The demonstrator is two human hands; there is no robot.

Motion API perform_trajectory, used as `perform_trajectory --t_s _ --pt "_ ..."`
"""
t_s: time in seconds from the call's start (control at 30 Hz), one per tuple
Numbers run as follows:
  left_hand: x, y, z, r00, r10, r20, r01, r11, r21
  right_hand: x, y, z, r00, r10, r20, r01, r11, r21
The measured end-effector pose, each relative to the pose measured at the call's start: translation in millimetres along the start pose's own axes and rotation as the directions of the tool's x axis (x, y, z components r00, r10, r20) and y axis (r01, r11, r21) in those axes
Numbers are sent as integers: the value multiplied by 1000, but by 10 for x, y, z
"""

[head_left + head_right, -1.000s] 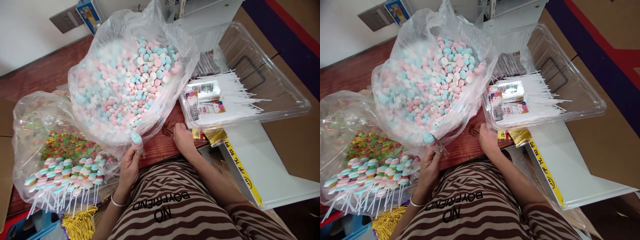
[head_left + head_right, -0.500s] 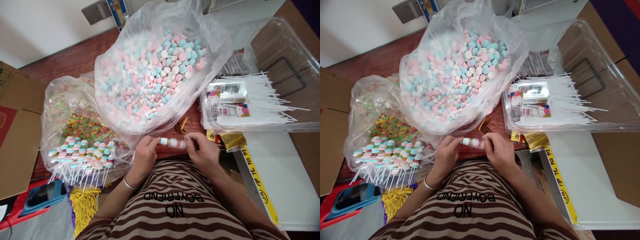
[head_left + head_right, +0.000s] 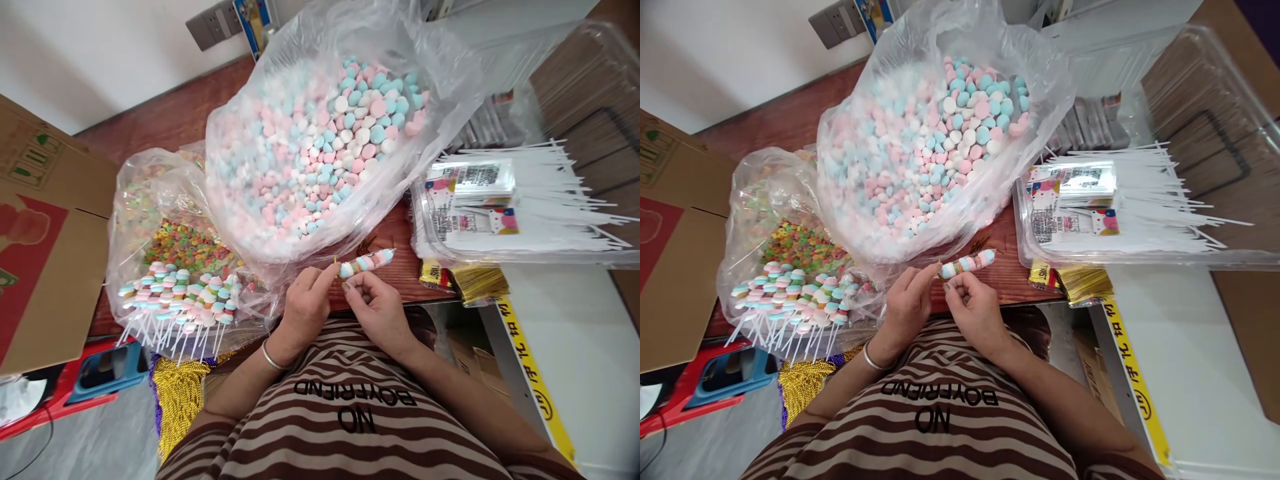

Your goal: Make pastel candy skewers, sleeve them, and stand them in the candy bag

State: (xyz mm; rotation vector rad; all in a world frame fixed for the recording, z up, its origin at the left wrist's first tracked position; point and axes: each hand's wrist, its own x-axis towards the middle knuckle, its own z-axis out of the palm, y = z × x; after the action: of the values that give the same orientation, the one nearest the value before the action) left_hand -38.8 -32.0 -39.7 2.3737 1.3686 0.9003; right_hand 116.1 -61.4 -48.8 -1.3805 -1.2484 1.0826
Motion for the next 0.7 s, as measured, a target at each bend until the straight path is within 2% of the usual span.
perform_trajectory --t_s 0.1,0.17,0.2,0.27,0.33,0.37,0.4,0.47,0.57,0.63,0.7 --pt "39 50 -17 991 -127 -43 119 979 -164 -12 8 -21 999 -21 -35 20 999 -26" --pt "84 93 -15 952 -305 6 284 881 -378 1 32 -27 995 -65 -71 58 993 -99" --pt "110 112 -4 912 -403 81 385 769 -509 19 52 -29 991 -98 -92 84 985 -148" --pt "160 138 33 793 -530 302 551 411 -726 71 95 -36 979 -169 -114 140 964 -226" --pt "204 151 78 690 -534 488 601 47 -798 132 118 -59 969 -229 -96 200 947 -251" --pt "222 155 96 662 -521 539 595 -72 -800 158 116 -78 965 -250 -76 225 944 -241" --pt "237 157 109 646 -514 564 584 -145 -799 177 104 -102 963 -264 -55 246 944 -220" --pt "258 161 120 636 -519 571 560 -199 -804 194 57 -158 962 -271 -15 266 952 -151" --pt "261 156 126 647 -537 542 539 -180 -823 179 -31 -226 981 -181 67 183 983 -12" --pt "242 142 140 672 -549 497 531 -111 -840 164 -74 -239 990 -77 118 70 995 67" --pt "212 123 158 709 -565 423 516 6 -857 160 -97 -223 989 12 146 -32 990 138"
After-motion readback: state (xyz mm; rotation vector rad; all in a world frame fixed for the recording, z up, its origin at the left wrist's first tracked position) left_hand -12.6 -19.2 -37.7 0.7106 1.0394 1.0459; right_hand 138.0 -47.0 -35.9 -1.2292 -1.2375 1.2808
